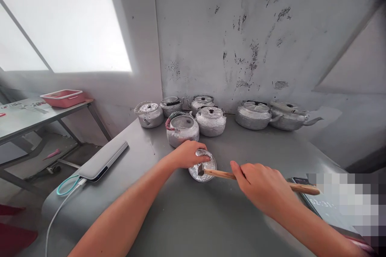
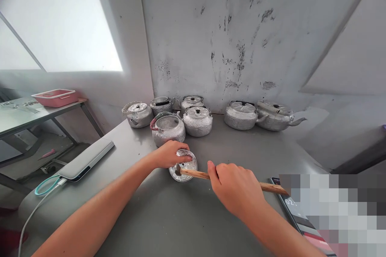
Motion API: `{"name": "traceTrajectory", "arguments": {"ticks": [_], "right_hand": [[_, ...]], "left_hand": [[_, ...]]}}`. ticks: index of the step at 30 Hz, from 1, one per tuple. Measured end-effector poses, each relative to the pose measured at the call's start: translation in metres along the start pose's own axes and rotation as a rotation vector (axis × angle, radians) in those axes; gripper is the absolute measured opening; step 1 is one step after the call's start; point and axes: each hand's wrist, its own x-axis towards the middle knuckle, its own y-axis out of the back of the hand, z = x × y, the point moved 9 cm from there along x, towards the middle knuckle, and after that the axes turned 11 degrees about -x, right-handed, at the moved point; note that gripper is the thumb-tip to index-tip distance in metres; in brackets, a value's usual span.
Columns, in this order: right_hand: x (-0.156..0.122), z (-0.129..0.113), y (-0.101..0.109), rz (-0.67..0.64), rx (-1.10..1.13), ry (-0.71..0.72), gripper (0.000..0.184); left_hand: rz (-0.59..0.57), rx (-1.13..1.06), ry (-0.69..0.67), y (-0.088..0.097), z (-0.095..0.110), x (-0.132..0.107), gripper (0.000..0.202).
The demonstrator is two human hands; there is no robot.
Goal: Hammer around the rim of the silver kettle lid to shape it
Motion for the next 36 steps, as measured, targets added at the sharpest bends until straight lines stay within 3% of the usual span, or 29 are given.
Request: {"name": "traceTrajectory", "arguments": {"ticks": [9, 36], "right_hand": [[-0.01, -0.001, -0.026, -0.129, -0.104, 0.012, 0.054], [-0.008, -0.001, -0.022, -0.137, -0.132, 0.018, 0.056]], "left_hand": [[-0.012, 0.06, 0.037, -0.002, -0.005, 0.001, 0.03], [-0.042, 0.072, 0.066, -0.006, -0.01, 0.002, 0.037]]}}
